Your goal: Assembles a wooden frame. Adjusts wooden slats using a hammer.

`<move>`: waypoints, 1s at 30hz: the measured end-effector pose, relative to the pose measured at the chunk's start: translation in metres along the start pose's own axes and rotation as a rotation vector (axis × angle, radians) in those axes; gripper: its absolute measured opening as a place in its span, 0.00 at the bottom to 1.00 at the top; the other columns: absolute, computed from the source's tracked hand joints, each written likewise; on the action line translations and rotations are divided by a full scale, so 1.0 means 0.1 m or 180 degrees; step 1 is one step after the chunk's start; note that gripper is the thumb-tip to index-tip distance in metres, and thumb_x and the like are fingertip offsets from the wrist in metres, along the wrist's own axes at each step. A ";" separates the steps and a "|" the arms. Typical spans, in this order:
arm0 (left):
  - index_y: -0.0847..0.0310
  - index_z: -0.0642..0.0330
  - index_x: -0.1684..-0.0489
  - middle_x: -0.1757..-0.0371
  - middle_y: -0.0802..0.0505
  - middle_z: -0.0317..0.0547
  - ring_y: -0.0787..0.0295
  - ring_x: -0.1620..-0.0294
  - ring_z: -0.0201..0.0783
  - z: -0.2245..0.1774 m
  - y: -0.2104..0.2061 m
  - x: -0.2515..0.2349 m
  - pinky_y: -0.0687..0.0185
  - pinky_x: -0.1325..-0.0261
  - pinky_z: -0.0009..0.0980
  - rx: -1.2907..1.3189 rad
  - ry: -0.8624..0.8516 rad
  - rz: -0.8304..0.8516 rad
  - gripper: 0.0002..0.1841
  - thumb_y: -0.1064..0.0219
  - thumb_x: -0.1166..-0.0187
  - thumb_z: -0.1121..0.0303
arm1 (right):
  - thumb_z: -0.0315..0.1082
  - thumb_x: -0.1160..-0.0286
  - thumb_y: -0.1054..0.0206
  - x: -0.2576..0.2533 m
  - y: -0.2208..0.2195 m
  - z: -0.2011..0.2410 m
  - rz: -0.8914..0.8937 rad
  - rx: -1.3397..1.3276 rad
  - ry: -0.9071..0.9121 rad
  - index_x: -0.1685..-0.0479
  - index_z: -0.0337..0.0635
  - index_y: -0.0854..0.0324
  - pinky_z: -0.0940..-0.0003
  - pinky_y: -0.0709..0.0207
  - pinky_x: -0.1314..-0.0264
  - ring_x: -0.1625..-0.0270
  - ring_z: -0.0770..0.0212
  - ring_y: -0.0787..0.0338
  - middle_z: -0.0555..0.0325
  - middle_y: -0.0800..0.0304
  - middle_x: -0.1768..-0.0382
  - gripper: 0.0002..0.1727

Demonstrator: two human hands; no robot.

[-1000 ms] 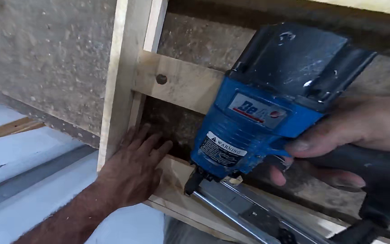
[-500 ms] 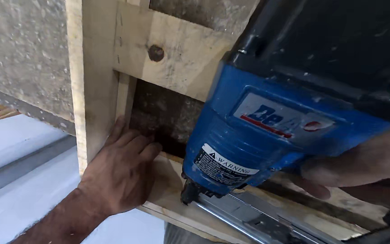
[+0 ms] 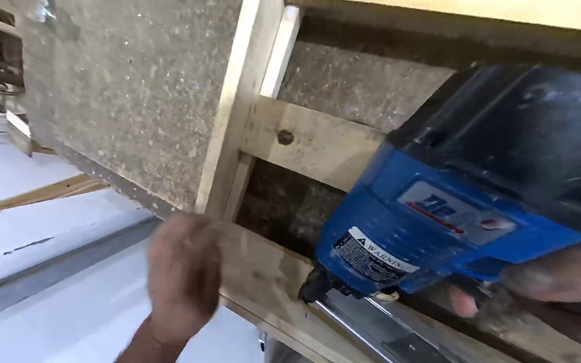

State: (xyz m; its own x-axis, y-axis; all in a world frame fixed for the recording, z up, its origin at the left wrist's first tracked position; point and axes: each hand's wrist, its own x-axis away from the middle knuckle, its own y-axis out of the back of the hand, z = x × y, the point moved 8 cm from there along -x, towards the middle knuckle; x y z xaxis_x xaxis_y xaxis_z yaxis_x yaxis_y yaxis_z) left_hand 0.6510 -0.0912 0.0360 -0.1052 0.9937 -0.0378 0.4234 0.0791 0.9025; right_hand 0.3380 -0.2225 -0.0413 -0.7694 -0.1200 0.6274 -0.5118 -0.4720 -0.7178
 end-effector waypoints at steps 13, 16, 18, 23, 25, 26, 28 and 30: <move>0.15 0.56 0.33 0.43 0.05 0.34 0.08 0.41 0.27 0.66 -0.07 0.59 0.09 0.37 0.32 0.1342 0.2392 0.1226 0.23 0.37 0.15 0.51 | 0.43 0.16 0.44 -0.71 -0.46 0.57 0.0816 0.0334 -0.0480 0.42 0.43 0.15 0.74 0.18 0.81 0.82 0.69 0.17 0.44 0.08 0.53 0.18; 0.18 0.51 0.25 0.30 0.09 0.37 0.14 0.30 0.29 0.71 0.00 0.49 0.15 0.27 0.36 0.0934 0.1991 0.1369 0.24 0.42 0.12 0.49 | 0.41 0.16 0.42 -0.81 -0.51 0.60 0.0885 0.0386 -0.0555 0.43 0.45 0.15 0.75 0.17 0.80 0.81 0.70 0.16 0.46 0.07 0.54 0.15; 0.24 0.49 0.18 0.29 0.10 0.39 0.12 0.33 0.30 0.76 0.04 0.31 0.13 0.32 0.38 0.0895 0.1543 0.1280 0.30 0.50 0.10 0.42 | 0.41 0.13 0.44 -0.83 -0.51 0.64 0.1002 0.0411 -0.0563 0.40 0.45 0.18 0.77 0.17 0.78 0.80 0.71 0.16 0.46 0.07 0.51 0.15; 0.30 0.55 0.16 0.43 0.07 0.33 0.10 0.45 0.22 0.58 -0.16 -0.53 0.09 0.44 0.31 0.1150 0.0668 0.1464 0.35 0.64 0.08 0.40 | 0.38 0.12 0.46 -0.86 -0.52 0.70 0.0790 0.0312 -0.0556 0.42 0.46 0.19 0.84 0.19 0.79 0.81 0.74 0.16 0.46 0.07 0.50 0.12; 0.31 0.54 0.17 0.56 0.07 0.29 0.10 0.58 0.20 0.55 -0.30 -0.68 0.09 0.56 0.27 0.1472 0.0745 0.1476 0.31 0.61 0.06 0.45 | 0.36 0.13 0.47 -0.90 -0.52 0.71 0.0827 0.0316 -0.0481 0.42 0.46 0.19 0.84 0.20 0.79 0.81 0.74 0.16 0.44 0.07 0.49 0.13; 0.32 0.53 0.15 0.57 0.08 0.29 0.10 0.59 0.19 0.57 -0.36 -0.71 0.09 0.56 0.25 0.1636 0.0792 0.1424 0.30 0.59 0.06 0.47 | 0.36 0.13 0.46 -0.93 -0.52 0.72 0.0789 0.0357 -0.0478 0.43 0.46 0.18 0.82 0.18 0.79 0.81 0.72 0.15 0.44 0.06 0.51 0.12; 0.32 0.54 0.15 0.54 0.07 0.28 0.11 0.56 0.17 0.58 -0.41 -0.71 0.10 0.52 0.22 0.1920 0.0832 0.1262 0.27 0.58 0.05 0.51 | 0.36 0.15 0.43 -0.96 -0.55 0.77 0.0761 0.0446 -0.0567 0.43 0.47 0.17 0.75 0.13 0.79 0.80 0.65 0.11 0.42 0.06 0.53 0.12; 0.31 0.57 0.16 0.50 0.07 0.30 0.10 0.53 0.18 0.59 -0.42 -0.71 0.10 0.49 0.22 0.2036 0.0839 0.1130 0.26 0.57 0.05 0.55 | 0.35 0.18 0.40 -0.99 -0.54 0.76 0.0657 0.0440 -0.0653 0.43 0.48 0.16 0.68 0.12 0.79 0.80 0.59 0.11 0.40 0.06 0.52 0.11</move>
State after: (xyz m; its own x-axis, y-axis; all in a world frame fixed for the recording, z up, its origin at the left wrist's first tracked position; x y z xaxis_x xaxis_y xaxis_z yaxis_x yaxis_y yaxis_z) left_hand 0.6934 -0.1608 -0.0242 -0.0428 0.9229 0.3827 0.9002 -0.1305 0.4154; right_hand 0.4707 -0.2514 -0.0423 -0.7511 -0.3926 0.5308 -0.2853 -0.5320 -0.7972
